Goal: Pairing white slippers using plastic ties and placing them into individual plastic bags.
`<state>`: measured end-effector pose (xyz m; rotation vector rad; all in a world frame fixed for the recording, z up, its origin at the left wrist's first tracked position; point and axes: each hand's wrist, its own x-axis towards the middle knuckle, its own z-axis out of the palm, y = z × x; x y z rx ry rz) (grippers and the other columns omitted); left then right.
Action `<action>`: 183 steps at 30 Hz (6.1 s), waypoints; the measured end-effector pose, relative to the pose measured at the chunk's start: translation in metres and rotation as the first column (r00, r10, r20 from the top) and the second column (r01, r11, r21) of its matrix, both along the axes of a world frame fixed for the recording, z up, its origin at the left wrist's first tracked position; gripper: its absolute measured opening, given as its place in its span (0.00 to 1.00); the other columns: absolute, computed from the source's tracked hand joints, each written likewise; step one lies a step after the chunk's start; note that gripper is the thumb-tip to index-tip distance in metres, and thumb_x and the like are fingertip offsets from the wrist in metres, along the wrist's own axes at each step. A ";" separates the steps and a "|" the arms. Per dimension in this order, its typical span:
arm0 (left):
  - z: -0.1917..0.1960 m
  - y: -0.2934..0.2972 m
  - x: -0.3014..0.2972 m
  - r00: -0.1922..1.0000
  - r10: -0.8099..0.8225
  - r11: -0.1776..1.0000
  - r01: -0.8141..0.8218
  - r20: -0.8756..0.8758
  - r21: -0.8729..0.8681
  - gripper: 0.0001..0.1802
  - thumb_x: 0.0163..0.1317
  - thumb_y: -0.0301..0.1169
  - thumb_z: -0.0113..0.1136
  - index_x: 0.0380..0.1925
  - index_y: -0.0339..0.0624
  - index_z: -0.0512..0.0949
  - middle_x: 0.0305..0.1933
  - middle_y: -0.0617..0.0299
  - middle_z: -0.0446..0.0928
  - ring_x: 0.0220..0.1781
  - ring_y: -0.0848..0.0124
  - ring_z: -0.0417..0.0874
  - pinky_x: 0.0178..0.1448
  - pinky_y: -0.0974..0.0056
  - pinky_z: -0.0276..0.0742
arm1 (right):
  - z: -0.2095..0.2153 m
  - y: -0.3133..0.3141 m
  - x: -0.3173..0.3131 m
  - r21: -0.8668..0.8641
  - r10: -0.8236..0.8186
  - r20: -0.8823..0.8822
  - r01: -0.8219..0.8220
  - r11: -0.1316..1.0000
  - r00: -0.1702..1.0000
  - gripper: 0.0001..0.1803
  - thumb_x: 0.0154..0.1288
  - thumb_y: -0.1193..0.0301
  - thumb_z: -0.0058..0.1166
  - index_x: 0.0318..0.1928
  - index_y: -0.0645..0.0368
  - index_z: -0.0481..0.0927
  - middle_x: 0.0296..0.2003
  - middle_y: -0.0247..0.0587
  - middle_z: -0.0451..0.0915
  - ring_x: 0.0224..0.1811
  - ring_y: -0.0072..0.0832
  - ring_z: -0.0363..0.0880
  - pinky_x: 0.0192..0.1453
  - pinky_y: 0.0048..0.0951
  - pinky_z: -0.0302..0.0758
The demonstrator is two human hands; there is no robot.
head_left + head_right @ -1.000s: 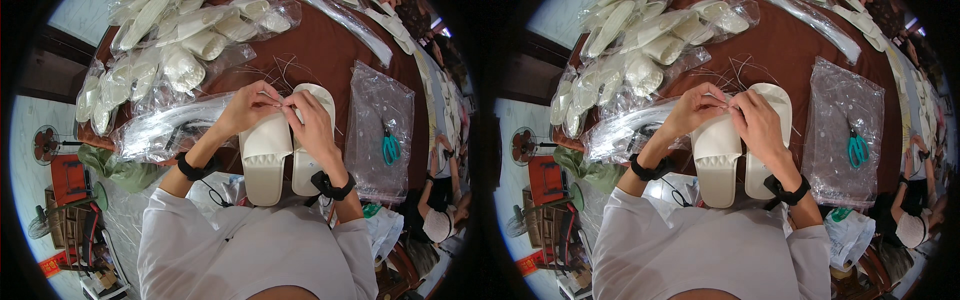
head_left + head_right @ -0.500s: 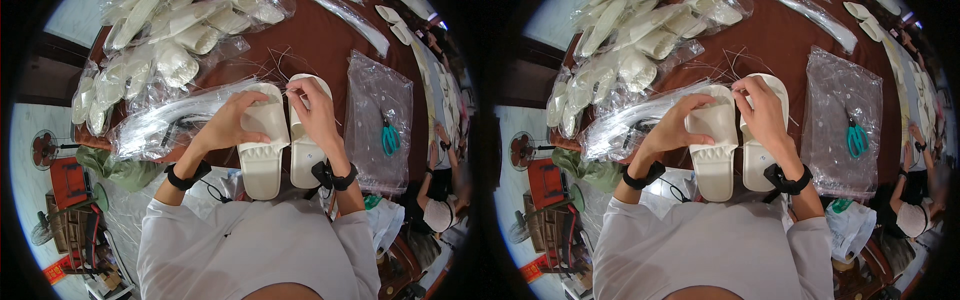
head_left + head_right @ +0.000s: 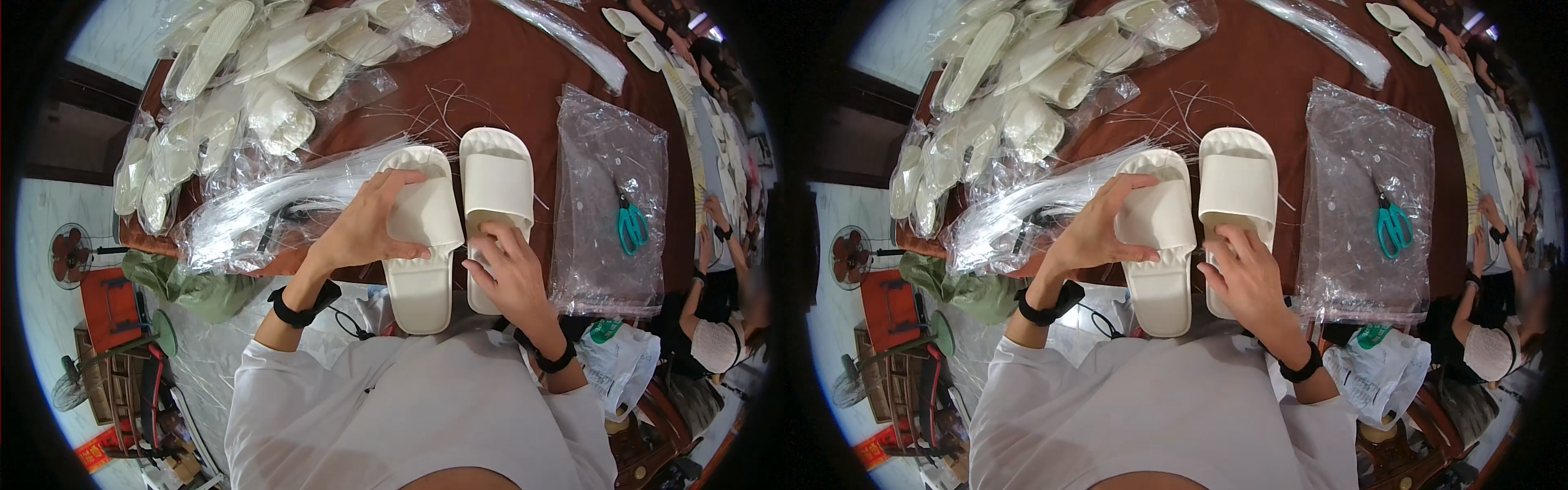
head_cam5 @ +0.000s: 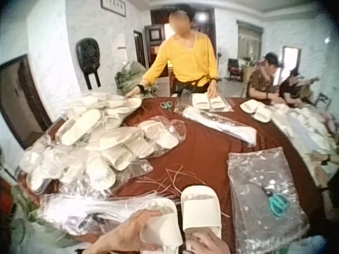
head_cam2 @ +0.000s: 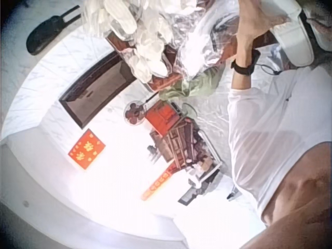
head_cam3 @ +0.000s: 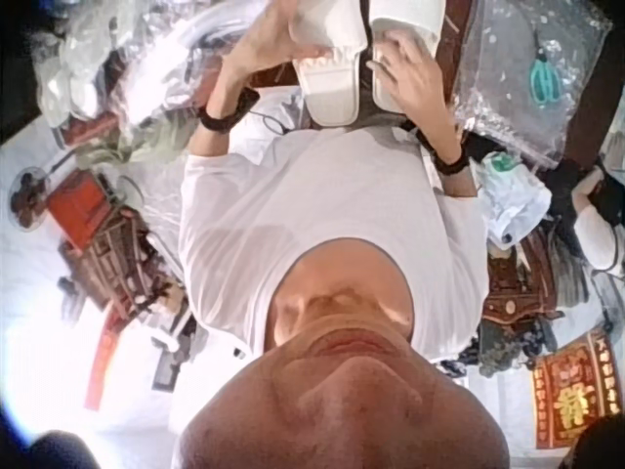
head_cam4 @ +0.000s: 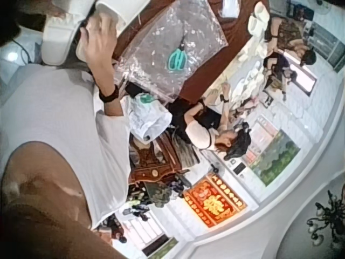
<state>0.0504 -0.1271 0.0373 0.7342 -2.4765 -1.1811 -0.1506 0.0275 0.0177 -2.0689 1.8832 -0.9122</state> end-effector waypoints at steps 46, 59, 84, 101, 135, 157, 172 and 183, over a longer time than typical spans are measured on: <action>0.011 0.049 -0.054 0.677 0.371 0.928 -0.298 -0.636 0.224 0.04 0.65 0.23 0.55 0.38 0.35 0.76 0.42 0.59 0.76 0.45 0.71 0.75 0.52 0.68 0.70 | 0.080 0.069 -0.051 0.139 -0.274 0.853 0.311 0.940 0.445 0.15 0.61 0.84 0.52 0.49 0.67 0.79 0.40 0.33 0.79 0.33 0.12 0.75 0.33 0.19 0.72; -0.058 0.128 -0.138 0.880 -0.423 0.904 0.392 -0.217 -0.170 0.30 0.62 0.36 0.61 0.65 0.47 0.66 0.68 0.42 0.59 0.68 0.44 0.62 0.69 0.48 0.62 | 0.036 0.114 -0.353 0.103 -0.741 0.343 0.761 0.641 0.578 0.15 0.67 0.64 0.51 0.29 0.65 0.76 0.18 0.30 0.67 0.23 0.17 0.65 0.26 0.26 0.62; 0.034 -0.168 0.090 0.813 0.578 0.585 -0.354 0.068 -0.730 0.34 0.48 0.36 0.71 0.57 0.43 0.72 0.55 0.45 0.72 0.55 0.45 0.74 0.58 0.49 0.73 | 0.050 0.039 -0.077 0.008 -0.216 0.373 0.230 0.973 0.902 0.08 0.60 0.80 0.55 0.41 0.61 0.80 0.37 0.38 0.78 0.41 0.27 0.75 0.48 0.26 0.70; 0.037 -0.183 0.031 0.800 0.580 0.408 -0.451 -0.157 -0.794 0.06 0.59 0.24 0.52 0.34 0.45 0.78 0.34 0.56 0.79 0.40 0.52 0.81 0.40 0.50 0.75 | 0.202 0.003 0.025 -0.803 0.444 0.594 -0.527 0.277 -0.671 0.19 0.69 0.61 0.47 0.22 0.57 0.76 0.16 0.35 0.72 0.16 0.27 0.71 0.49 0.47 0.75; -0.001 -0.075 -0.112 0.646 0.322 0.772 0.244 0.692 -0.587 0.33 0.53 0.61 0.61 0.37 0.37 0.81 0.39 0.50 0.81 0.45 0.55 0.82 0.47 0.52 0.76 | 0.195 0.027 0.067 -0.774 0.851 0.513 0.368 0.516 -0.115 0.30 0.70 0.70 0.45 0.06 0.52 0.62 0.09 0.27 0.64 0.10 0.18 0.62 0.27 0.32 0.78; 0.047 -0.134 -0.101 0.917 0.274 0.930 -0.176 0.291 -0.323 0.20 0.50 0.45 0.54 0.24 0.38 0.83 0.29 0.45 0.81 0.36 0.49 0.83 0.42 0.52 0.77 | 0.124 -0.002 0.011 -0.107 0.332 0.469 -0.321 0.941 0.818 0.09 0.54 0.75 0.61 0.34 0.55 0.74 0.31 0.38 0.74 0.28 0.38 0.77 0.30 0.36 0.73; 0.192 -0.212 -0.068 0.648 0.468 0.767 0.039 -0.600 0.640 0.13 0.70 0.34 0.50 0.24 0.47 0.71 0.19 0.68 0.71 0.18 0.76 0.71 0.22 0.69 0.69 | 0.065 -0.024 -0.020 0.014 0.023 0.434 -0.033 0.999 0.901 0.05 0.59 0.81 0.59 0.33 0.63 0.76 0.28 0.37 0.74 0.27 0.23 0.77 0.31 0.22 0.73; 0.256 -0.100 -0.110 0.485 0.291 0.941 0.010 -0.825 0.338 0.09 0.68 0.37 0.53 0.29 0.49 0.72 0.24 0.71 0.70 0.24 0.77 0.74 0.32 0.70 0.70 | 0.086 -0.030 -0.052 -0.275 -0.282 0.463 0.439 0.855 0.840 0.34 0.55 0.73 0.67 0.60 0.61 0.65 0.51 0.44 0.68 0.50 0.33 0.72 0.46 0.31 0.74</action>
